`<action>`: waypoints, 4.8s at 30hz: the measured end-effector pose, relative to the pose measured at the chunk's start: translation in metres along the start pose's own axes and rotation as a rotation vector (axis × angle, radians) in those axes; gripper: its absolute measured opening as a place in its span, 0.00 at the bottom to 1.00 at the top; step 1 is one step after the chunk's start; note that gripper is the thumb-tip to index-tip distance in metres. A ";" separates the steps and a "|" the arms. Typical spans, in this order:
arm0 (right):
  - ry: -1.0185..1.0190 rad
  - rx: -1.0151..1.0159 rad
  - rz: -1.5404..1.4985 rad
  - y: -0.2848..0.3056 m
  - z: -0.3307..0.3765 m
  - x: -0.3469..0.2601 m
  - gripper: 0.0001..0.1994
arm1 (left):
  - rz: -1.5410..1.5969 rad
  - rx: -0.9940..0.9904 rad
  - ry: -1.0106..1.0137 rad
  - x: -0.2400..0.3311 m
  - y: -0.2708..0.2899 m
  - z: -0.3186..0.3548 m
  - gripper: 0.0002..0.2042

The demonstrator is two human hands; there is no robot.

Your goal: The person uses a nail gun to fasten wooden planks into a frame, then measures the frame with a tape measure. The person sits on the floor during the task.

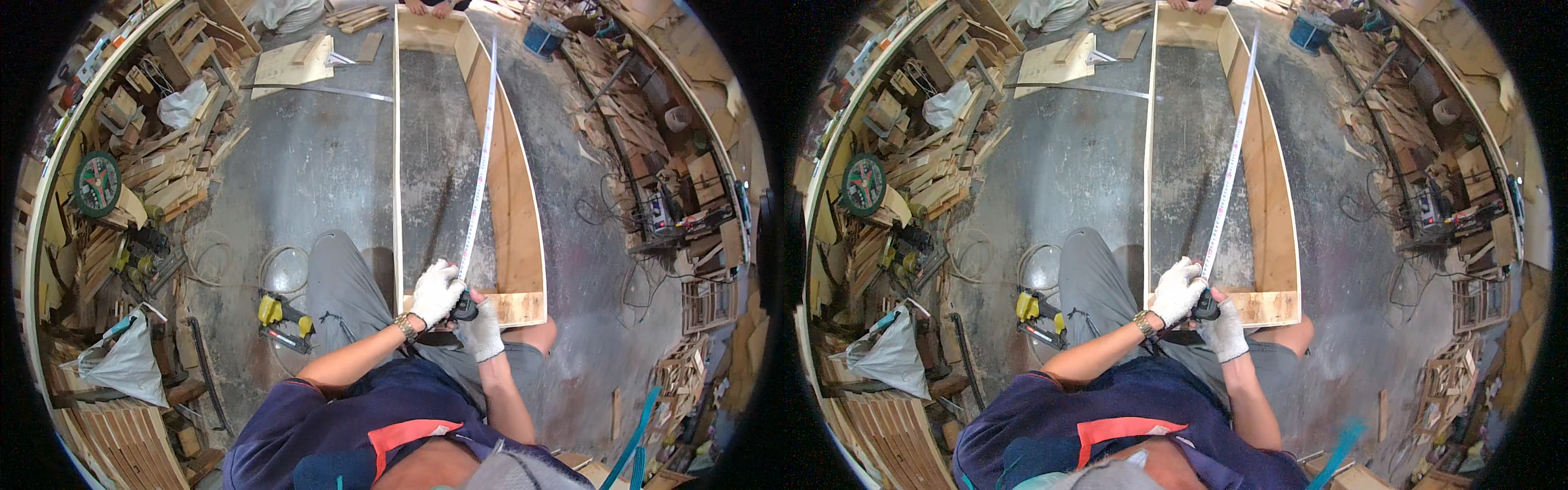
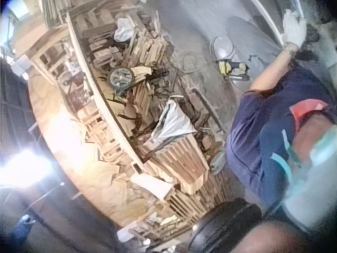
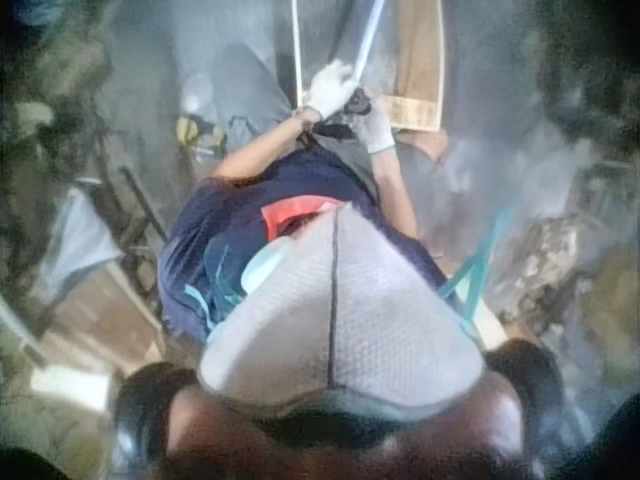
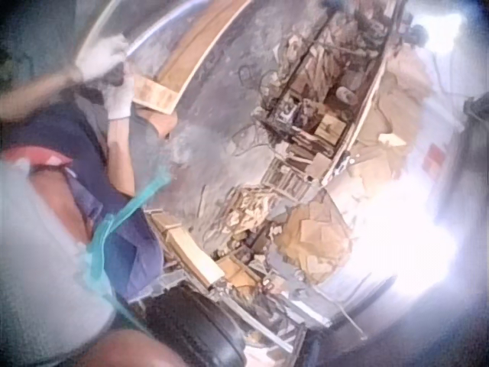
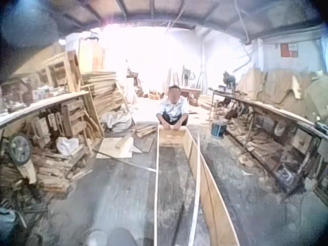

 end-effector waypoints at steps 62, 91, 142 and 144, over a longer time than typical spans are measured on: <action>0.491 0.340 0.258 0.054 0.012 -0.034 0.25 | -0.805 0.201 0.471 -0.362 0.130 0.162 0.24; 0.639 0.426 0.361 0.035 0.014 -0.029 0.26 | 0.266 0.204 0.208 -0.123 0.076 -0.229 0.36; 0.875 0.954 1.248 0.020 -0.037 -0.098 0.19 | -0.510 0.458 0.135 -0.159 0.076 -0.274 0.17; 0.795 0.940 1.256 0.023 -0.042 -0.104 0.19 | -0.493 0.429 0.117 -0.157 0.073 -0.279 0.18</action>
Point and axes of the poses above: each hand's wrist, its own z-axis away from the middle knuckle, its own y-axis out of the back of the hand, x = y × z, the point moved 5 cm from there along -z, towards the middle knuckle, and after that the axes turned 4 degrees about x, right-handed, at the moved point
